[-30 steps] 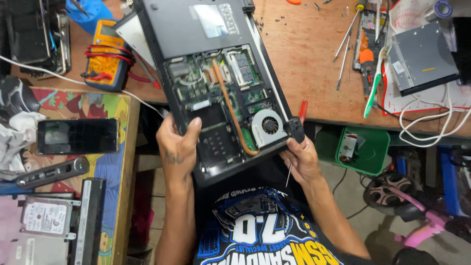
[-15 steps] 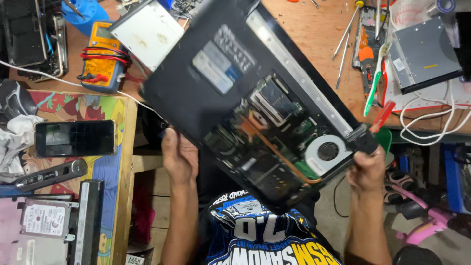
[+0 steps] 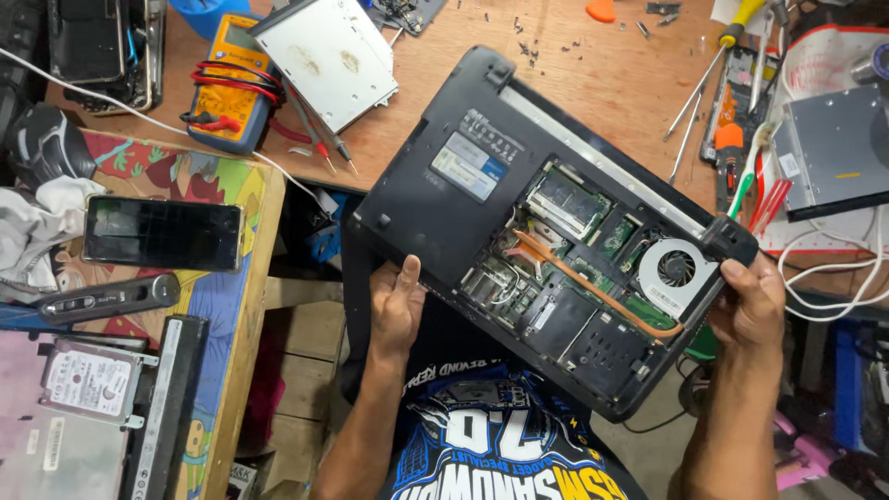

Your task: The person uses a screwdriver to remove screws from the bottom of a white laptop, then flips it over to access the internal components. They continue to remove screws from the internal chassis, exposing the motherboard and cooling fan.

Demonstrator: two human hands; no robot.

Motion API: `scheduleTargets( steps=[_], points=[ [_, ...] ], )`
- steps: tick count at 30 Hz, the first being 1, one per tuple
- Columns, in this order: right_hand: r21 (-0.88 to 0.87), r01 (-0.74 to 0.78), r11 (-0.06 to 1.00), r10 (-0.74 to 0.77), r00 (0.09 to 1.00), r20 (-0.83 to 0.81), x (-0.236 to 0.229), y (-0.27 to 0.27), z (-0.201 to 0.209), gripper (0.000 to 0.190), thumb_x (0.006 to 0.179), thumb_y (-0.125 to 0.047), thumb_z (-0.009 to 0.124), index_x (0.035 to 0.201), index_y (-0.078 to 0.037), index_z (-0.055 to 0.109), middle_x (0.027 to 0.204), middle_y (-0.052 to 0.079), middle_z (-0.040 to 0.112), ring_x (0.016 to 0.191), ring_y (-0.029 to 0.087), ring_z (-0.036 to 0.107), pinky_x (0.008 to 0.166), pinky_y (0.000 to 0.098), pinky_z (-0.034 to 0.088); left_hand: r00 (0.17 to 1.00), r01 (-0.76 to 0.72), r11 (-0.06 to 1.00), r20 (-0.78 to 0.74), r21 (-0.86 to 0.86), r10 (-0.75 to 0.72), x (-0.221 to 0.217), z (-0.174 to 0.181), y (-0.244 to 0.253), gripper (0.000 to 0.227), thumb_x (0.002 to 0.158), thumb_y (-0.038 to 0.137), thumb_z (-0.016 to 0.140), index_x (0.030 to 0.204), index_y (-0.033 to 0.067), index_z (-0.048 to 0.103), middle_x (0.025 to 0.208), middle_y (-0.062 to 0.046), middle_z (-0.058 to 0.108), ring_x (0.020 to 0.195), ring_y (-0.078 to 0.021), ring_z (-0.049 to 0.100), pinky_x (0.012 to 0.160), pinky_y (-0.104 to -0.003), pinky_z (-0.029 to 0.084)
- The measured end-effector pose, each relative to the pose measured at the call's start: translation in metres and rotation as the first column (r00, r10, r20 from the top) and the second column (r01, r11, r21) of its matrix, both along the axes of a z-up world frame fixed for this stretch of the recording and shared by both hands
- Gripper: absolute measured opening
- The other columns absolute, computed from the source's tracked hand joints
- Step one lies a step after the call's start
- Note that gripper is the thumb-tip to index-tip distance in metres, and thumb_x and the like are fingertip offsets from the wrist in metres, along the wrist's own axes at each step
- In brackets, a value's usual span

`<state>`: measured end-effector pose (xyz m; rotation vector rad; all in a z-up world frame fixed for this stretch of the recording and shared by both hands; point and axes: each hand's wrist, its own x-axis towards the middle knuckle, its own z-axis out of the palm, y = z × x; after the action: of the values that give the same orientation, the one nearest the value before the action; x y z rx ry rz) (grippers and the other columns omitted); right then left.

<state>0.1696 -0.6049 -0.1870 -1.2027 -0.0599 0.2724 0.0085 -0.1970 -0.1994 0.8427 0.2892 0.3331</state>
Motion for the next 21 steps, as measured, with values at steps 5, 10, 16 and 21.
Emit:
scheduleTargets(
  steps=[5, 10, 16, 21],
  points=[
    [-0.098, -0.057, 0.994, 0.051, 0.997, -0.061, 0.018, 0.005, 0.000, 0.050, 0.093, -0.024, 0.075, 0.131, 0.003, 0.058, 0.102, 0.003, 0.069, 0.075, 0.006, 0.061, 0.066, 0.0184, 0.048, 0.997, -0.005, 1.000, -0.081, -0.024, 0.004, -0.007, -0.005, 0.008, 0.025, 0.098, 0.007, 0.067, 0.113, -0.0129, 0.064, 0.113, -0.019, 0.070, 0.102, -0.0254, 0.069, 0.090, -0.036, 0.054],
    [-0.305, -0.133, 0.943, 0.119, 0.991, -0.064, 0.040, 0.012, 0.008, 0.052, 0.098, -0.031, 0.075, 0.134, 0.002, 0.063, 0.081, -0.009, 0.059, 0.059, -0.001, 0.039, 0.051, 0.0164, 0.029, 0.990, -0.081, 0.996, -0.118, -0.031, 0.077, -0.020, -0.039, 0.018, 0.020, 0.093, 0.004, 0.065, 0.109, -0.0079, 0.063, 0.105, -0.012, 0.069, 0.095, -0.0177, 0.068, 0.086, -0.031, 0.055],
    [-0.564, -0.142, 0.813, 0.155, 0.988, -0.026, 0.062, 0.040, 0.016, 0.051, 0.102, -0.032, 0.072, 0.138, 0.003, 0.066, 0.097, -0.010, 0.062, 0.075, -0.001, 0.047, 0.063, 0.0158, 0.037, 0.994, -0.047, 0.986, 0.089, -0.161, 0.062, -0.035, -0.079, 0.028, 0.018, 0.110, -0.006, 0.063, 0.095, -0.0138, 0.056, 0.090, -0.014, 0.062, 0.078, -0.0177, 0.061, 0.073, -0.033, 0.049],
    [-0.711, -0.139, 0.689, 0.188, 0.982, -0.009, 0.073, 0.061, 0.039, 0.042, 0.104, -0.029, 0.070, 0.135, -0.001, 0.069, 0.104, -0.002, 0.072, 0.087, 0.003, 0.061, 0.076, 0.0201, 0.051, 0.988, -0.056, 0.998, -0.143, -0.004, 0.055, -0.019, -0.033, 0.015, 0.030, 0.091, 0.008, 0.066, 0.118, -0.0034, 0.061, 0.101, -0.009, 0.069, 0.089, -0.0161, 0.069, 0.079, -0.029, 0.059]
  ],
)
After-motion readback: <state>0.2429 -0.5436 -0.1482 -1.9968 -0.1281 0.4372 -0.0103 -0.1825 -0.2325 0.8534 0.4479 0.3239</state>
